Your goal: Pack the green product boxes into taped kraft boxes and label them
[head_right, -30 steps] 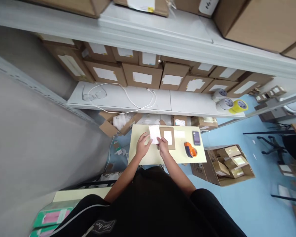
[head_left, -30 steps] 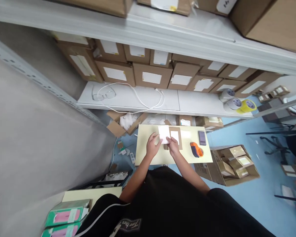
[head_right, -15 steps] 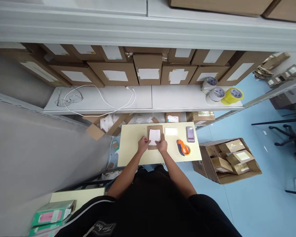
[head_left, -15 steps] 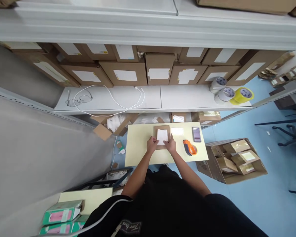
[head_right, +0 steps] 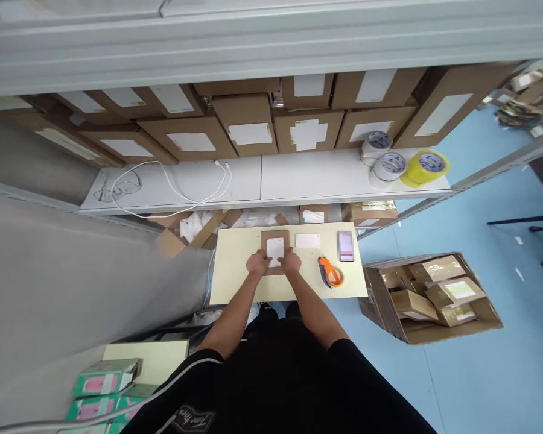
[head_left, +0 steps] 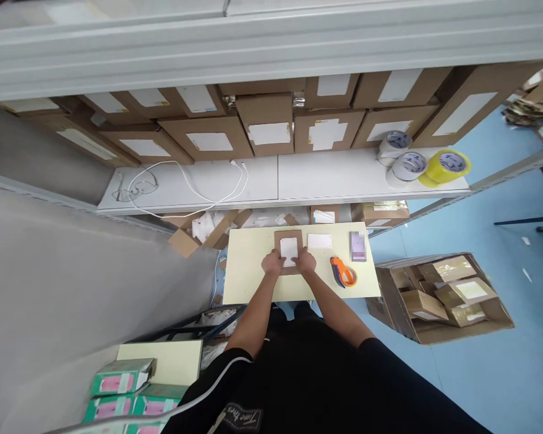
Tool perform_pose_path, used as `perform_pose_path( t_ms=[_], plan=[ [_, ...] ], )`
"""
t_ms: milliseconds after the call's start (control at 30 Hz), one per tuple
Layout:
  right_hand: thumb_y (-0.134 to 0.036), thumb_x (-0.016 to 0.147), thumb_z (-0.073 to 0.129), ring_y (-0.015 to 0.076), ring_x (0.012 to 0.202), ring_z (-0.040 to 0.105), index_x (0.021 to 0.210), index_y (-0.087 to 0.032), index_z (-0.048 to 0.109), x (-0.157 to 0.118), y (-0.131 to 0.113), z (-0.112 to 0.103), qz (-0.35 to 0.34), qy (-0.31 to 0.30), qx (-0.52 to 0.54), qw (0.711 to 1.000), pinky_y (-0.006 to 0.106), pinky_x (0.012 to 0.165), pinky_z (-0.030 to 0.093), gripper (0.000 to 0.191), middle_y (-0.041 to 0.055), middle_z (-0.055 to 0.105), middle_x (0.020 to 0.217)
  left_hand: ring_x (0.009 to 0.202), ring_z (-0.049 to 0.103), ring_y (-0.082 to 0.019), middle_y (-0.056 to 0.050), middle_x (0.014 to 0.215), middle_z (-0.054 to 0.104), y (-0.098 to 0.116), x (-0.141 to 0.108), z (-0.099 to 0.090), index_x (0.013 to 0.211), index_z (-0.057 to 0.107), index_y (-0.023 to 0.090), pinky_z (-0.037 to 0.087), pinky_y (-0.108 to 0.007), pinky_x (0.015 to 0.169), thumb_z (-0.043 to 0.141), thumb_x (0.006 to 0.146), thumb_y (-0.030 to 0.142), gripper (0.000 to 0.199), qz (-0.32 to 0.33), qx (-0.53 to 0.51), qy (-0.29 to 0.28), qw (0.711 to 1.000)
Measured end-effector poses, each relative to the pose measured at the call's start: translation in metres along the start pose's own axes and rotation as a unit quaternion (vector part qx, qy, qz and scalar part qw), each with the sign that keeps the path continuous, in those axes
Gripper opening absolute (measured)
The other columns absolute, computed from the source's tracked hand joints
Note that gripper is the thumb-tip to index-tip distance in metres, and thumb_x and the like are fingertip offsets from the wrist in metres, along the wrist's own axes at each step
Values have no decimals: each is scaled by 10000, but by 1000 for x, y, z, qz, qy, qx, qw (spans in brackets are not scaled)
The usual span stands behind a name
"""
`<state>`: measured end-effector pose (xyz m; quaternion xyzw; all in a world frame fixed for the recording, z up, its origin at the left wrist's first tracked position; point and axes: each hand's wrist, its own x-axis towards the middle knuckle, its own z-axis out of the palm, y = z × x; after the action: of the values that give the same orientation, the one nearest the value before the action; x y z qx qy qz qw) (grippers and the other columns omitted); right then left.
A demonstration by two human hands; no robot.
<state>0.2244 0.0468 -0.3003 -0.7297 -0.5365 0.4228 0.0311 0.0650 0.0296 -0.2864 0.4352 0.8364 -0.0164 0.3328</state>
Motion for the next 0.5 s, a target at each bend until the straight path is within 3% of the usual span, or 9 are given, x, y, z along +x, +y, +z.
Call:
perform_pose_path(
  t_ms=[100, 167, 267, 367, 500],
  plan=[
    [-442, 850, 819, 333, 1029, 718, 1276, -181, 551, 1, 3, -4, 2, -10, -10, 1000, 376, 812, 493, 566, 176, 762, 1089, 1082, 699, -384, -197, 1075, 751, -6, 3, -6, 1058, 672, 198, 541, -459, 890, 761, 839, 546, 421, 24, 48, -11, 999],
    [-448, 873, 796, 333, 1085, 701, 1307, -179, 544, -2, 6, -3, -5, -2, -19, 1000, 380, 849, 494, 569, 183, 744, 1151, 1207, 653, -364, -191, 1204, 728, -9, 0, -1, 1172, 688, 209, 528, -465, 996, 666, 929, 409, 315, 123, 47, 17, 991],
    [-415, 906, 757, 327, 1246, 631, 1409, -191, 508, -8, 16, 5, -21, 31, -20, 999, 374, 935, 486, 604, 191, 664, 1352, 1522, 394, -346, -155, 1589, 517, -10, -5, 16, 1452, 599, 239, 428, -485, 1176, 526, 982, 281, 478, 257, 43, 38, 965],
    [-328, 1007, 597, 293, 1294, 614, 1497, -195, 473, -16, 31, 15, -36, 14, -1, 999, 349, 991, 480, 523, 173, 617, 1451, 1644, 93, -342, -81, 1769, 223, -10, -6, 36, 1638, 392, 257, 357, -550, 1229, 459, 1003, 320, 641, 275, 45, -6, 960],
    [-192, 1034, 454, 261, 1258, 649, 1502, -168, 498, -27, 40, 27, -46, 6, 30, 998, 320, 1004, 497, 471, 148, 665, 1408, 1655, -14, -305, -51, 1788, 151, -16, 5, 49, 1671, 326, 253, 294, -495, 1278, 453, 1013, 401, 687, 278, 10, -35, 960]
  ],
)
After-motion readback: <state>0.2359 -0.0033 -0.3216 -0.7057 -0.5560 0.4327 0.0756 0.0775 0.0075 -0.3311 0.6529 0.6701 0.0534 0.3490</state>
